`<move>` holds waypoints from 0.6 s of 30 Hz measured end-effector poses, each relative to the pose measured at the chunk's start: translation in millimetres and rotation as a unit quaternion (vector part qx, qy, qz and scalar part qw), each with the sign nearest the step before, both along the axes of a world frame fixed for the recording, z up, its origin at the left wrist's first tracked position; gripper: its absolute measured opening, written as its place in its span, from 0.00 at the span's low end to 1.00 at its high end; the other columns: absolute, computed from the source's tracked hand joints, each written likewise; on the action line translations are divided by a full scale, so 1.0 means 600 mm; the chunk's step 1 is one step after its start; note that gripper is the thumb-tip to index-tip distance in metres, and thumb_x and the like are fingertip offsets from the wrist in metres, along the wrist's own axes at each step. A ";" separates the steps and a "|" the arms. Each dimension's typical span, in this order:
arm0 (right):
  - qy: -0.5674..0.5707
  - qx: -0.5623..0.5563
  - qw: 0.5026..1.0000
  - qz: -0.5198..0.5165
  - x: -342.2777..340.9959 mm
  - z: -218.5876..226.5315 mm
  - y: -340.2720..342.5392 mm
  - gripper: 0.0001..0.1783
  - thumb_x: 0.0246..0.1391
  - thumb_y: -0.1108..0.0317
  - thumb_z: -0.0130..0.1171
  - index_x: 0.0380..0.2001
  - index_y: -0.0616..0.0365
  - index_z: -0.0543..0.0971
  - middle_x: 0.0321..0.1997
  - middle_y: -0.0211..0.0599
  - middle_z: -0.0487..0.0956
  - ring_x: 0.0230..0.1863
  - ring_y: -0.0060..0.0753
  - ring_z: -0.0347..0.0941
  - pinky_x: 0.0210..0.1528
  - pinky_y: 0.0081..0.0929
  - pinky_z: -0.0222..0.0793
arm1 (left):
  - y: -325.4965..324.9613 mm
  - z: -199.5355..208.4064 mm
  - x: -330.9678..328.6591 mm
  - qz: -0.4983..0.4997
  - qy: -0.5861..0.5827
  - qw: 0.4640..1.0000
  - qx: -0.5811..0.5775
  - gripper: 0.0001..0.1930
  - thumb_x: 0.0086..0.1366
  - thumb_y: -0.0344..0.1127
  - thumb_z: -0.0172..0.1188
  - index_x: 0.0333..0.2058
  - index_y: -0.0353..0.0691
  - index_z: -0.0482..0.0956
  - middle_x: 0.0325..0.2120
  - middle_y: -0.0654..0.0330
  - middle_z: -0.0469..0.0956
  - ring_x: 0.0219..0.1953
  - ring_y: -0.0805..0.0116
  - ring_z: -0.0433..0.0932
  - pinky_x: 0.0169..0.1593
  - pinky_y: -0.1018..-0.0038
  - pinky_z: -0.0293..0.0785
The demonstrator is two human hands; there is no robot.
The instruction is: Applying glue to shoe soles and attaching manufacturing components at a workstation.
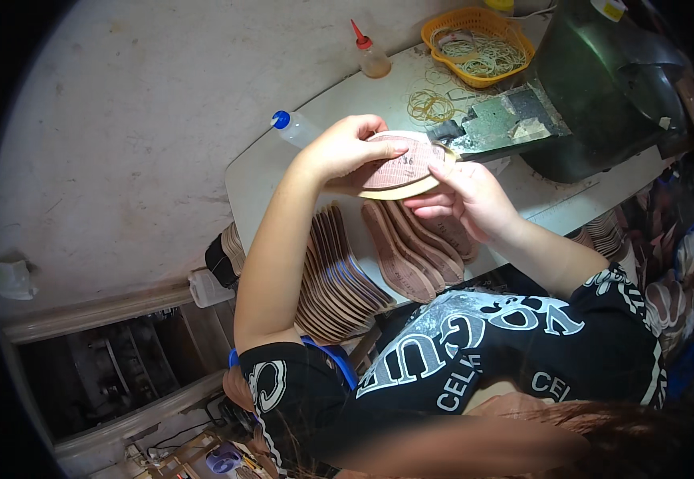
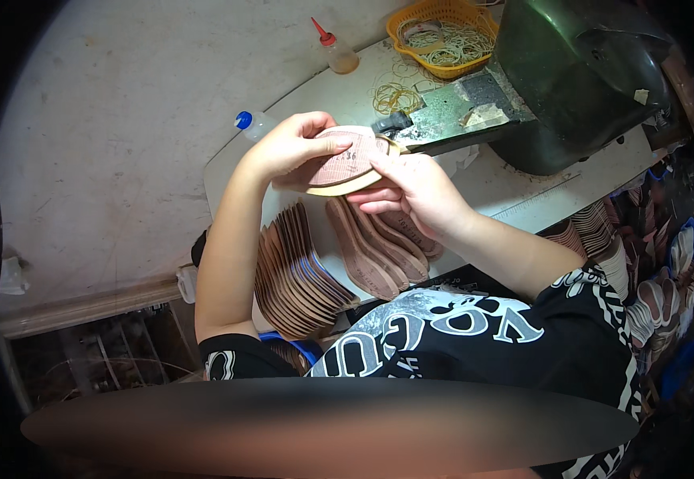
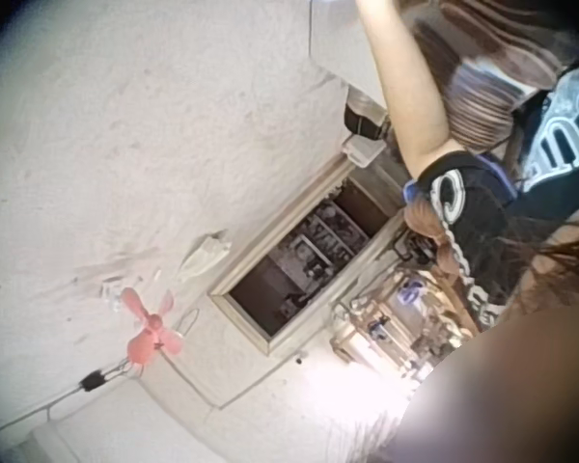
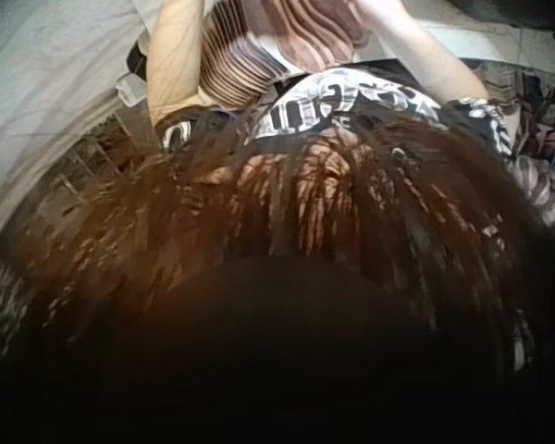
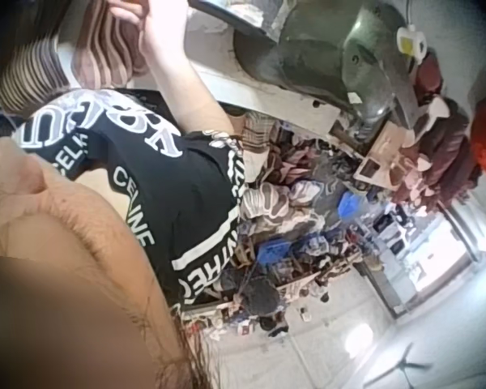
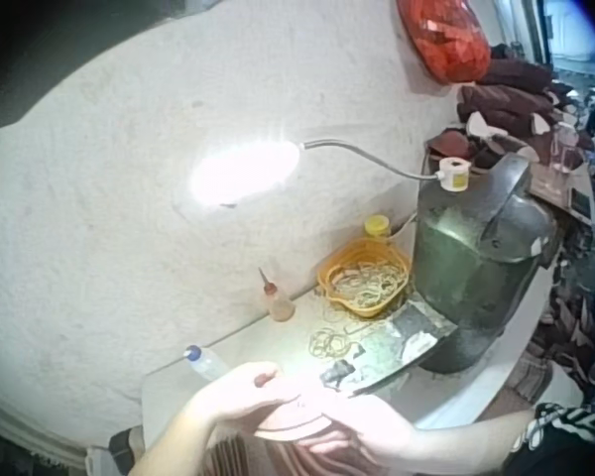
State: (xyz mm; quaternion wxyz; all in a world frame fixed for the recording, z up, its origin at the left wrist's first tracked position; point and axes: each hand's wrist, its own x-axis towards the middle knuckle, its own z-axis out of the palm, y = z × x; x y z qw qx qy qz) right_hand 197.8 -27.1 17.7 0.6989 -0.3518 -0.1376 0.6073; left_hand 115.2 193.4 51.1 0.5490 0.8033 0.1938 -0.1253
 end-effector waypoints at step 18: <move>-0.179 -0.061 0.978 0.088 0.006 0.009 -0.069 0.19 0.56 0.59 0.60 0.45 0.62 0.77 0.38 0.33 0.80 0.34 0.18 0.76 0.36 0.18 0.73 | -0.141 0.032 -0.047 0.177 0.083 0.974 -0.113 0.29 0.60 0.58 0.58 0.30 0.28 0.80 0.20 0.52 0.79 0.16 0.67 0.79 0.21 0.79 0.77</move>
